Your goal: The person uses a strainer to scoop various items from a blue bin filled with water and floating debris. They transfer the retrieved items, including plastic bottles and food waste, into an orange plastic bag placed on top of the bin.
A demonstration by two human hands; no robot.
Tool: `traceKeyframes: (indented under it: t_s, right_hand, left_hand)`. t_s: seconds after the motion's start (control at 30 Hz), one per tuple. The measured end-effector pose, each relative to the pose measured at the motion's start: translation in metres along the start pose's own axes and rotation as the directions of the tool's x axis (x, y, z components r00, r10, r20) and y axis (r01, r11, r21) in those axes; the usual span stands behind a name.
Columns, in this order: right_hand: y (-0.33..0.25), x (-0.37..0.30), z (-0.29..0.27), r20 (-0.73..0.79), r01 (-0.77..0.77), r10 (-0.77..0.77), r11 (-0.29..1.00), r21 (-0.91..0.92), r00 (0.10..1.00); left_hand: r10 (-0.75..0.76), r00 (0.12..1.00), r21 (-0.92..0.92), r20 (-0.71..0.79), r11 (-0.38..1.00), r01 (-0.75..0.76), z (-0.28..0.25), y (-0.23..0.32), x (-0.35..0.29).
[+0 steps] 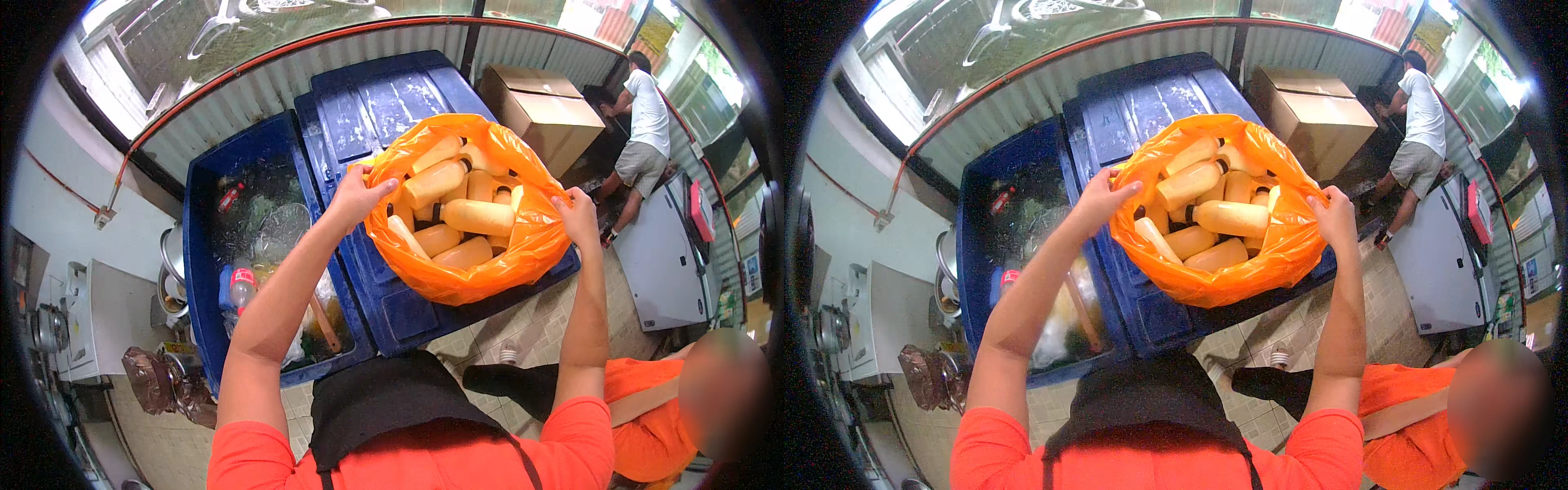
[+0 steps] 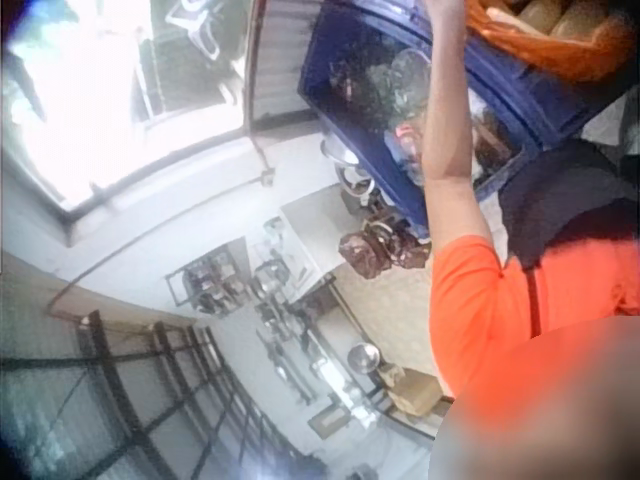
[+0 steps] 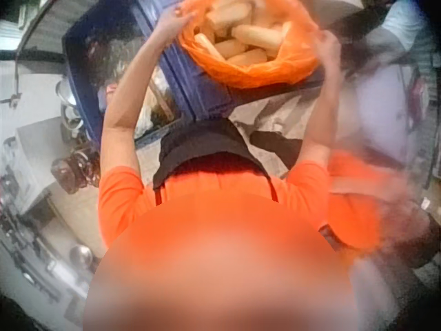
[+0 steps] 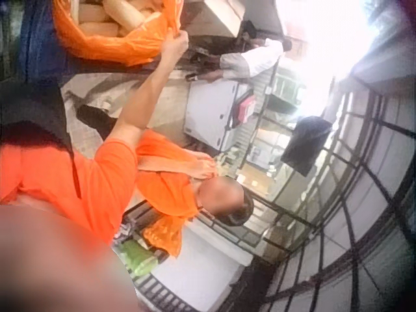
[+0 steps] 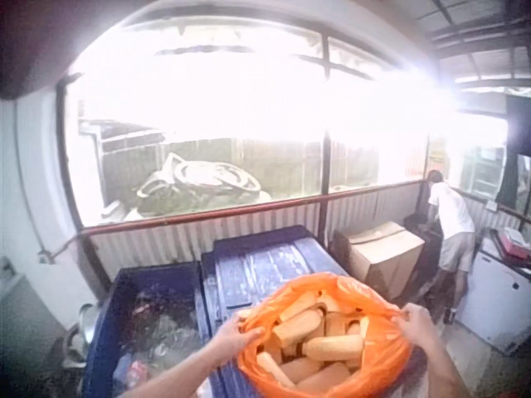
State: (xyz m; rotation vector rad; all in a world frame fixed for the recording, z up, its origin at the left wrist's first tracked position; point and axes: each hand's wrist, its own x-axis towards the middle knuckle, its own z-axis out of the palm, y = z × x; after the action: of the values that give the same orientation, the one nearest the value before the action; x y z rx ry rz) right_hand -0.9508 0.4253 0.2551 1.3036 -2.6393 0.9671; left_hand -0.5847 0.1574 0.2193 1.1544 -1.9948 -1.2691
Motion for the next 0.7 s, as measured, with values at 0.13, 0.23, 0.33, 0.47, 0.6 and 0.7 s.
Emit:
traceKeyframes:
  t_s: [0.13, 0.23, 0.33, 0.47, 0.6, 0.7]
  right_hand:
    - [-0.005, -0.002, 0.005, -0.036, -0.081, 0.083, 0.995, 0.057, 0.996]
    - [-0.004, -0.002, 0.01, 0.008, -0.123, 0.123, 0.992, -0.001, 0.992]
    - [0.002, -0.002, 0.017, 0.027, -0.117, 0.117, 0.993, -0.004, 0.993]
    - [-0.002, -0.008, 0.021, 0.047, -0.137, 0.134, 0.988, 0.064, 0.99]
    - [-0.05, -0.025, 0.008, -0.163, -0.048, 0.027, 0.991, -0.127, 0.986]
    - [-0.117, -0.066, 0.015, -0.314, 0.182, -0.107, 0.958, 0.22, 0.943]
  left_hand:
    - [0.127, 0.98, 0.364, -0.155, 0.929, -0.063, -0.004, -0.014, -0.03]
    - [-0.182, 0.983, -0.071, -0.002, 0.981, 0.181, -0.009, -0.018, -0.052]
    - [-0.034, 0.981, -0.079, -0.19, 0.997, 0.02, -0.023, -0.028, -0.078]
    - [-0.068, 0.936, -0.019, -0.346, 0.998, 0.065, -0.046, -0.088, -0.129]
    - [-0.087, 0.843, 0.078, -0.531, 0.985, 0.151, -0.066, -0.201, -0.186]
    - [-0.338, 0.877, 0.285, -0.342, 0.851, 0.44, -0.091, -0.283, -0.233]
